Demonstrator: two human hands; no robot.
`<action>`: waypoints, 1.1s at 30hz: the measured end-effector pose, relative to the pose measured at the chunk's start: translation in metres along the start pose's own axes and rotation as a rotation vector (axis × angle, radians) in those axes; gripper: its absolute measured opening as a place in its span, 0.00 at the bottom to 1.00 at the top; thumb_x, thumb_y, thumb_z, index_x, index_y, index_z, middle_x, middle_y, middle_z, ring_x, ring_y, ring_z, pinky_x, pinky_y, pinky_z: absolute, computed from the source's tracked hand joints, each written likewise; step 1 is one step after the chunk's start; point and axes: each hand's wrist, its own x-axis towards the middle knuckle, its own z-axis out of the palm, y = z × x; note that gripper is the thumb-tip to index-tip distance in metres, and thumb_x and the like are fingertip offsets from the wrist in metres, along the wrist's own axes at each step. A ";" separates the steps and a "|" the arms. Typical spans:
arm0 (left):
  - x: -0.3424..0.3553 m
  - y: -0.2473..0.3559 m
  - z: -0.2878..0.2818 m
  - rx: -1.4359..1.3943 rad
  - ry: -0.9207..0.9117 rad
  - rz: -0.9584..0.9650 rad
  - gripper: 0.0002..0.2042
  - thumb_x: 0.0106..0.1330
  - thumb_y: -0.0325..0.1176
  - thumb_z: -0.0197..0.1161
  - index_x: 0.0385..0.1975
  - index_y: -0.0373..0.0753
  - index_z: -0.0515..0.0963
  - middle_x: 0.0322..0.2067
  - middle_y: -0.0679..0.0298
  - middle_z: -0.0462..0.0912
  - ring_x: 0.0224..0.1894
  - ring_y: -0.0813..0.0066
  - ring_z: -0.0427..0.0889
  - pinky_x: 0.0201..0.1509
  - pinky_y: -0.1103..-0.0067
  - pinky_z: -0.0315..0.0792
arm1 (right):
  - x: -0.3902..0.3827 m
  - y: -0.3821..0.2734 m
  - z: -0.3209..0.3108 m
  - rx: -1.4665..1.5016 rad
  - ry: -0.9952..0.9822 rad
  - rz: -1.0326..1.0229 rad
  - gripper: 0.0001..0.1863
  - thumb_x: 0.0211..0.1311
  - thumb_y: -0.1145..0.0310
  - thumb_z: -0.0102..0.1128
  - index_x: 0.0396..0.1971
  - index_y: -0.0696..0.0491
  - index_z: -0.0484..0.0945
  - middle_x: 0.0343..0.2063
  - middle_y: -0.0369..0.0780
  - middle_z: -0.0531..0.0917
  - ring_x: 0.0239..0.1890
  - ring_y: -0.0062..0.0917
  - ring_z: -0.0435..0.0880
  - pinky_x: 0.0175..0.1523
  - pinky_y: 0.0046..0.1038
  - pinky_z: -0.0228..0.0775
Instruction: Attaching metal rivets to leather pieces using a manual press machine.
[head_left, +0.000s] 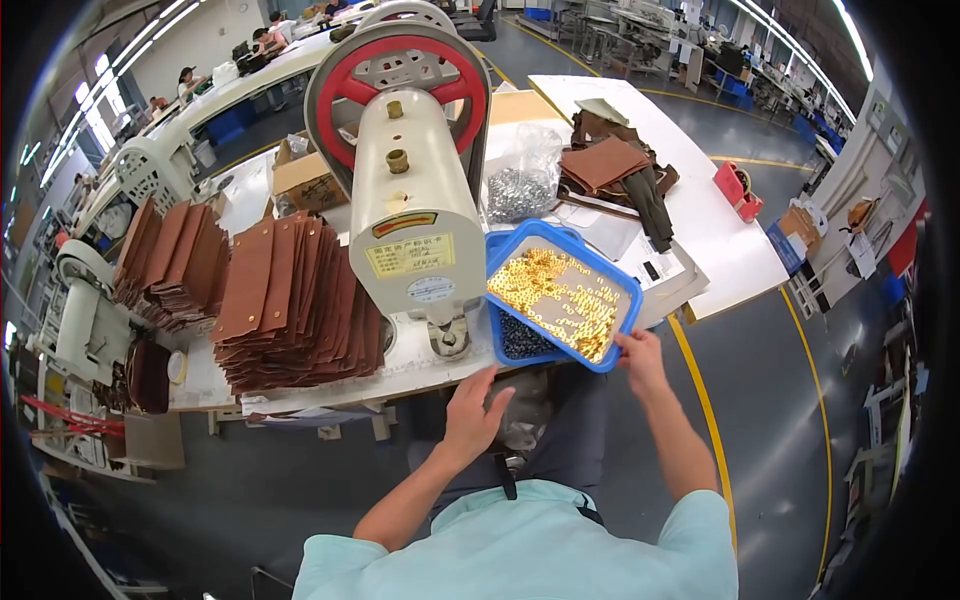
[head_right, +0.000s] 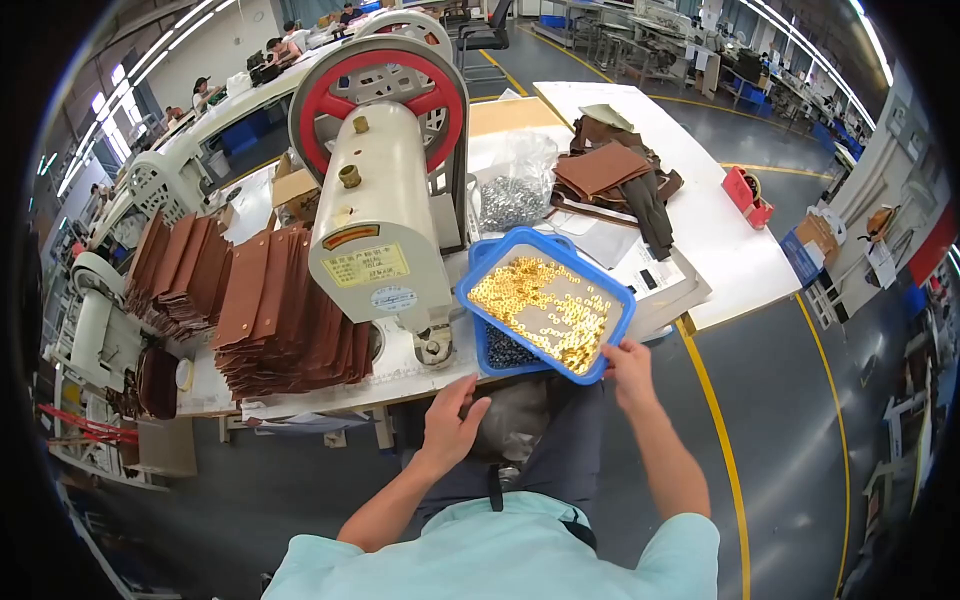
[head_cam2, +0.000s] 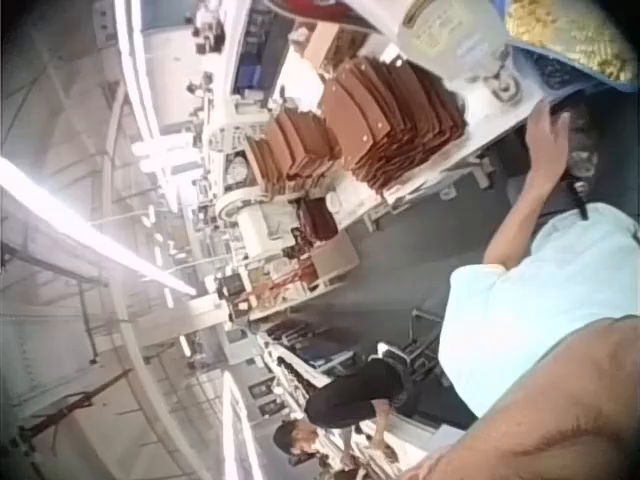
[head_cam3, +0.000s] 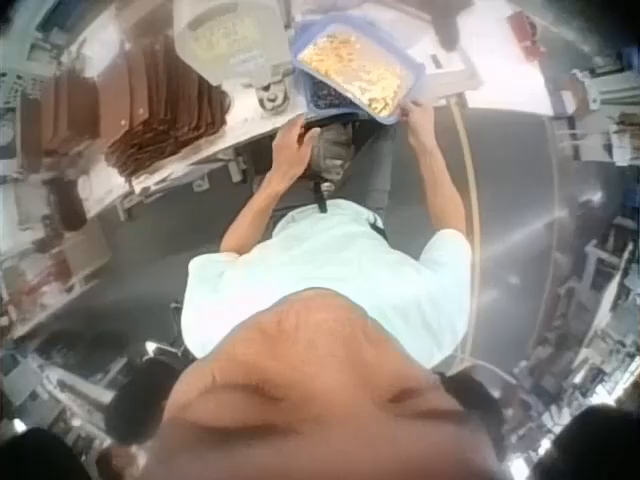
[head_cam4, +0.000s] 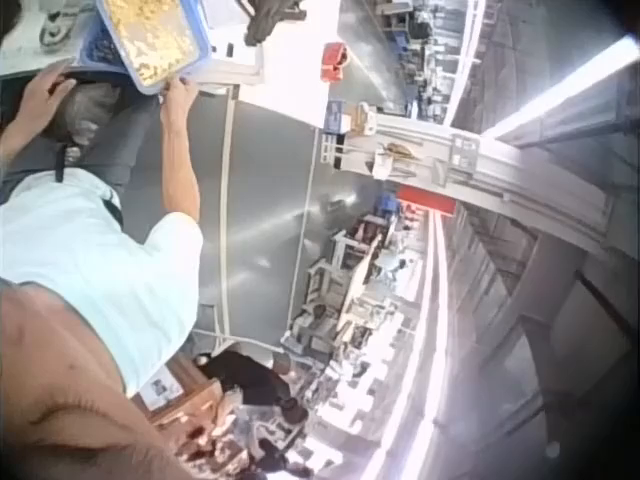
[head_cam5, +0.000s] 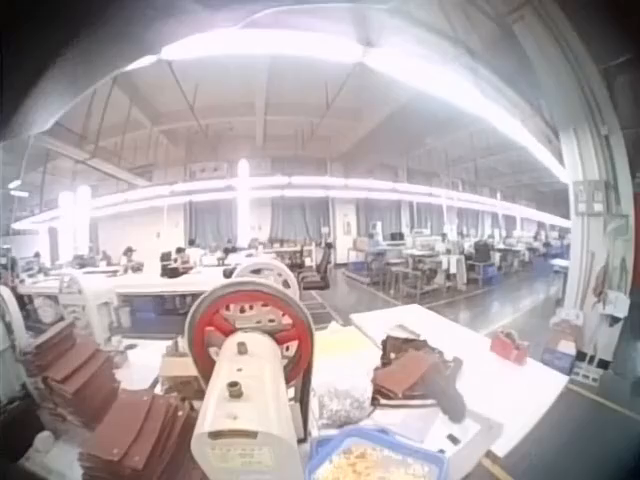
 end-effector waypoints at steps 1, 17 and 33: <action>0.011 0.002 0.007 0.120 0.073 0.148 0.28 0.68 0.44 0.61 0.62 0.32 0.67 0.62 0.45 0.69 0.64 0.52 0.68 0.69 0.66 0.59 | -0.008 0.004 0.010 0.056 0.058 -0.004 0.07 0.62 0.75 0.57 0.39 0.61 0.77 0.32 0.43 0.85 0.27 0.23 0.85 0.30 0.23 0.79; 0.106 -0.025 0.032 0.267 0.261 0.286 0.33 0.58 0.28 0.56 0.65 0.25 0.57 0.67 0.37 0.56 0.72 0.43 0.52 0.74 0.62 0.49 | -0.058 0.032 0.102 0.370 0.057 0.009 0.09 0.68 0.71 0.57 0.41 0.60 0.73 0.34 0.42 0.83 0.32 0.27 0.87 0.36 0.26 0.83; 0.110 -0.003 0.018 -0.159 0.135 -0.211 0.27 0.57 0.27 0.60 0.60 0.34 0.64 0.38 0.55 0.79 0.31 0.67 0.81 0.25 0.74 0.78 | -0.032 0.027 0.056 0.181 -0.093 0.239 0.26 0.64 0.53 0.62 0.47 0.62 0.73 0.37 0.50 0.83 0.32 0.36 0.87 0.38 0.32 0.82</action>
